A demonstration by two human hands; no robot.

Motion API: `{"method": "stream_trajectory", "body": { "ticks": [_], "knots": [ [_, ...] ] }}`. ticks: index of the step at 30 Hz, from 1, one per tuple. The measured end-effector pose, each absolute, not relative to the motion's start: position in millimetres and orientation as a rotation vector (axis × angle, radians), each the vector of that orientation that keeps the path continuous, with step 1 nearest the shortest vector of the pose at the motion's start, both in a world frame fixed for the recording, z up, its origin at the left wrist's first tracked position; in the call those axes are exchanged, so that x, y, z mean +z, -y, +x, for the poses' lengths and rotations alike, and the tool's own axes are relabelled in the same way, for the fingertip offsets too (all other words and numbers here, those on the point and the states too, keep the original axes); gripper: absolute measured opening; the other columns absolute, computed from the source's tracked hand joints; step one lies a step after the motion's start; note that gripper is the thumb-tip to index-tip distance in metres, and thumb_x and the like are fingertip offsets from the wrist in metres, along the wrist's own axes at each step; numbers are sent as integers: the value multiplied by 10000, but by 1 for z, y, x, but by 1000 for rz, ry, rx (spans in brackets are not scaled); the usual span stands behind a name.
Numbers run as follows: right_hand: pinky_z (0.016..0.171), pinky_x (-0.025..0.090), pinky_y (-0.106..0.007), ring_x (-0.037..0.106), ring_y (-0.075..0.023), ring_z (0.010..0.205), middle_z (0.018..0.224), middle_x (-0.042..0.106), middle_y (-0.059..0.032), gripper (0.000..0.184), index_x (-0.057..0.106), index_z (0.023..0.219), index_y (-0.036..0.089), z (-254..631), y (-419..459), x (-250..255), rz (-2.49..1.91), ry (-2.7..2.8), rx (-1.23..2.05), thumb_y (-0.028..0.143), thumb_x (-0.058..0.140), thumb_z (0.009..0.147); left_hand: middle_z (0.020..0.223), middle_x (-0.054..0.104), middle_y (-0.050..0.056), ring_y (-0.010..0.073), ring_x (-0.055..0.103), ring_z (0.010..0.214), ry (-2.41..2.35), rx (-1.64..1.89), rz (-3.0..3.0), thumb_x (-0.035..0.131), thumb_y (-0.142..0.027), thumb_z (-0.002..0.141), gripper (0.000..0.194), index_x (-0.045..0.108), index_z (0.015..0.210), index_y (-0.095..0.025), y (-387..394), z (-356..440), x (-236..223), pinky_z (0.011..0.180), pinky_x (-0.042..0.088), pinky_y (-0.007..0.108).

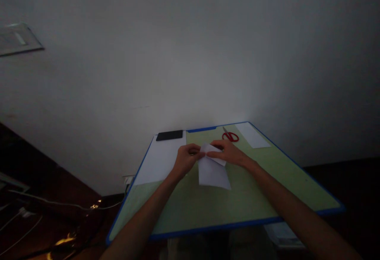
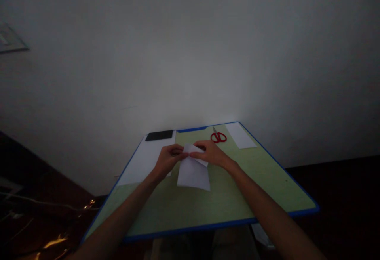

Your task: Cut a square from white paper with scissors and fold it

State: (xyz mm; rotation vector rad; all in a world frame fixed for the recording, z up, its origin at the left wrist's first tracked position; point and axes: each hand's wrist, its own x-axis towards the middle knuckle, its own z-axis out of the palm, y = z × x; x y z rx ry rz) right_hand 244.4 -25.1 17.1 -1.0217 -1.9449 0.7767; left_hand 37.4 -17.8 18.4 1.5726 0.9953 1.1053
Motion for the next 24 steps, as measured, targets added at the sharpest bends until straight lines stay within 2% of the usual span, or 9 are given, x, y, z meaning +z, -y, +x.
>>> {"method": "stream_trajectory", "body": {
  "ticks": [7, 11, 15, 19, 24],
  "knots": [
    [673, 469, -285, 622, -192, 787, 861, 683, -37, 326, 708, 944, 144, 254, 20, 17, -1021, 1842, 903, 395, 764, 744, 678, 727, 42, 150, 658, 628, -968, 1156, 1356, 903, -240, 517, 308, 725, 739, -124, 18, 37, 28, 617, 509, 243],
    [676, 494, -300, 635, -196, 799, 934, 699, -55, 399, 706, 1034, 157, 256, 20, 18, -995, 1767, 925, 382, 788, 715, 689, 731, 46, 158, 664, 637, -955, 1182, 1274, 903, -225, 514, 316, 725, 755, -125, 16, 36, 29, 641, 529, 264],
    [746, 536, -350, 670, -211, 845, 983, 710, -62, 461, 690, 1080, 176, 257, 20, 18, -958, 1623, 1052, 334, 819, 667, 706, 731, 54, 159, 668, 644, -950, 1200, 1237, 900, -231, 528, 323, 725, 774, -118, 13, 35, 28, 644, 530, 265],
    [789, 544, -367, 688, -212, 856, 957, 722, -49, 495, 679, 1072, 186, 257, 18, 19, -879, 1487, 1124, 293, 846, 619, 703, 725, 51, 145, 657, 619, -924, 1218, 1189, 897, -229, 534, 310, 710, 756, -121, 14, 34, 30, 618, 518, 251],
    [798, 541, -361, 696, -201, 830, 858, 722, -20, 504, 652, 1111, 205, 259, 16, 17, -852, 1399, 1131, 295, 829, 648, 699, 716, 43, 135, 647, 616, -930, 1266, 1160, 893, -219, 524, 305, 700, 741, -123, 13, 35, 29, 630, 518, 251]
  ]
}}
